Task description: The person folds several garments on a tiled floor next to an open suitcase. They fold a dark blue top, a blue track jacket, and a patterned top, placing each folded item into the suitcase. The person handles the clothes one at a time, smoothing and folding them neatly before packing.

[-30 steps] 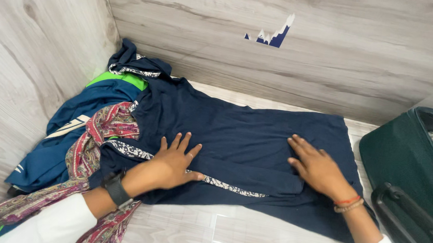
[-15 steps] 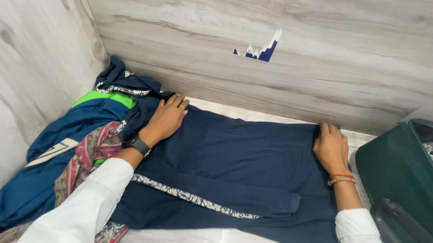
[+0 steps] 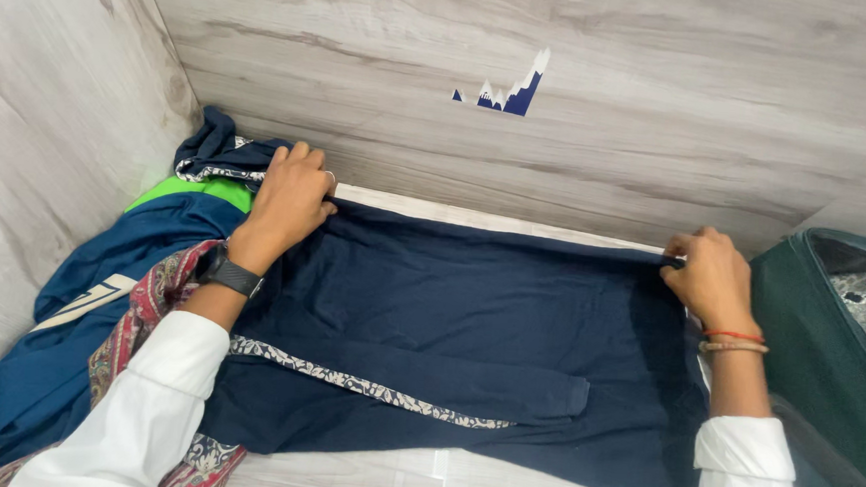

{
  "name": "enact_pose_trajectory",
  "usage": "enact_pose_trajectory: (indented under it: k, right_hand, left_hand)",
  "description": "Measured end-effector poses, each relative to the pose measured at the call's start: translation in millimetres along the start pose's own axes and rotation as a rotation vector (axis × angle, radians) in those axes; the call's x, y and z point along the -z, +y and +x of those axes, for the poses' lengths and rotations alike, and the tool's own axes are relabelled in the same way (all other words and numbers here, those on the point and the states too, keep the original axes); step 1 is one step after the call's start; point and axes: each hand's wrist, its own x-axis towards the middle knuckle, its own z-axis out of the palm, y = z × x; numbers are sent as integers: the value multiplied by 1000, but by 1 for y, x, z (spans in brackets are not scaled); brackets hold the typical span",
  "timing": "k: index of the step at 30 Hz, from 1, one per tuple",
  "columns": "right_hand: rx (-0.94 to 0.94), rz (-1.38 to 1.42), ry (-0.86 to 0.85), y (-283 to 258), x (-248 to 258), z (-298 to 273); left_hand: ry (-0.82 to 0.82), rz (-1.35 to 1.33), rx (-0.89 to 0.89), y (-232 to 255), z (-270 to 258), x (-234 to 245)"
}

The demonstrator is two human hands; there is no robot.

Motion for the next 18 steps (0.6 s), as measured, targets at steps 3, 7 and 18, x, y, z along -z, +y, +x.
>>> enact_pose_trajectory:
  k: [3,7,18]
  right_hand:
    - [-2,-86,-94,7,40,-11]
    - [-165,-176,-626,-3,67,-24]
    - [242,-18,-484,-160,83,-39]
  left_hand:
    - [-53,50,-18,5,-2,34]
    - [-633,-5,197,12,-27,71]
    - [-666,-699,255,34,-95,35]
